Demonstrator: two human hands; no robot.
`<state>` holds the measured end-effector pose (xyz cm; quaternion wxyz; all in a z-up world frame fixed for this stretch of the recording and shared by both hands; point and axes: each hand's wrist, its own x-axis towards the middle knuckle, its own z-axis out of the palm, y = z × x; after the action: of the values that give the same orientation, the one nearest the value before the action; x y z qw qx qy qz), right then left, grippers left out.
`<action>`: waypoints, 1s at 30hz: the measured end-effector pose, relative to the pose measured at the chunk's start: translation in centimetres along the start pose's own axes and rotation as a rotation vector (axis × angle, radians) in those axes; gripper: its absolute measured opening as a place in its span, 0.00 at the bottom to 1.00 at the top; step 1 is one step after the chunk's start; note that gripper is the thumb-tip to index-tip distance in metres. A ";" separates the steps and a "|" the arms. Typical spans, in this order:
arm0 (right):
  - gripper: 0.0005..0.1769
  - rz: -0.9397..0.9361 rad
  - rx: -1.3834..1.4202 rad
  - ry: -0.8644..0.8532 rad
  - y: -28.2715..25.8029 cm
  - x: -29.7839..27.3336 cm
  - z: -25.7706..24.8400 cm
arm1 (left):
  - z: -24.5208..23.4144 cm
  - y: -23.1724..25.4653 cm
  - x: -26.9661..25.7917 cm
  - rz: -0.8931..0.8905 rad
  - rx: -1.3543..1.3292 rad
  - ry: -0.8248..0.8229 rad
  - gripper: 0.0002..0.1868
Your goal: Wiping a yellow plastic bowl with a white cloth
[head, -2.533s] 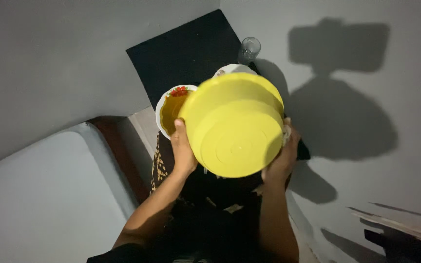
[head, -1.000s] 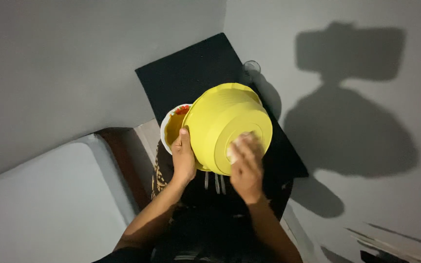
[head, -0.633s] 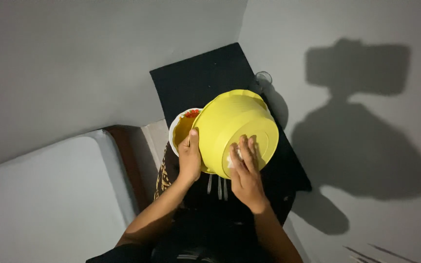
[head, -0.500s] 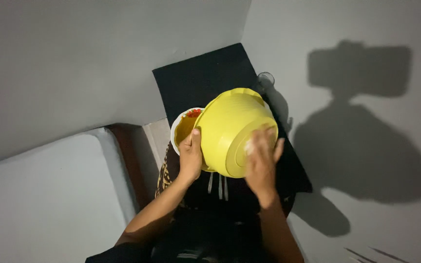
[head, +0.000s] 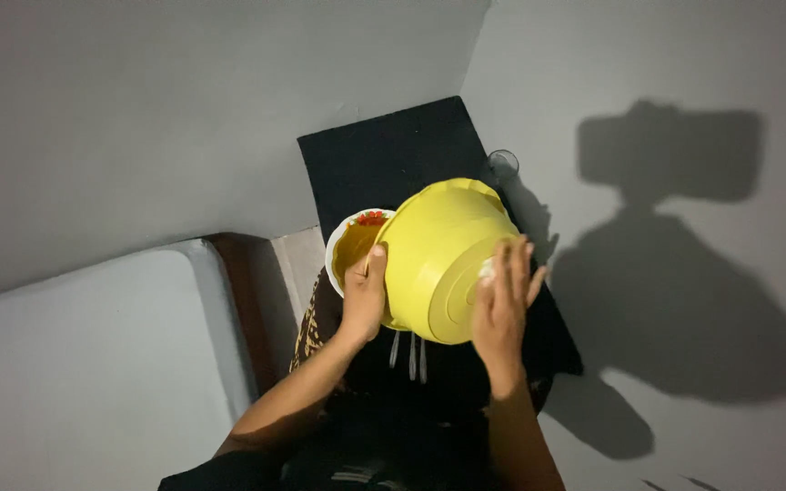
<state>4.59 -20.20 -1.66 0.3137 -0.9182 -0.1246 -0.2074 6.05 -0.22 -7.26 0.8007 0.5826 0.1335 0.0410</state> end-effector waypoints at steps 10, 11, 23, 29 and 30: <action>0.30 -0.232 -0.047 -0.038 -1.4 -2.0 0.5 | 0.7 1.9 -0.1 -0.019 -0.097 -0.015 0.29; 0.30 -0.155 -0.081 -0.010 -0.6 -1.6 0.3 | 0.5 1.4 -0.2 -0.011 -0.055 -0.027 0.28; 0.30 -0.213 -0.080 -0.065 -2.2 -3.1 0.6 | 1.1 1.6 -0.2 -0.061 -0.035 -0.024 0.28; 0.31 -0.040 -0.027 0.078 -1.5 -0.9 0.0 | 1.8 1.4 -0.7 -0.019 -0.052 -0.069 0.27; 0.31 -0.034 0.003 0.107 -1.9 -1.0 0.2 | 2.0 1.4 -0.8 -0.022 -0.083 -0.068 0.26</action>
<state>3.11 -18.75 -1.24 0.3177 -0.9030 -0.1235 -0.2615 5.92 -1.83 -5.23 0.8286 0.5484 0.1107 0.0179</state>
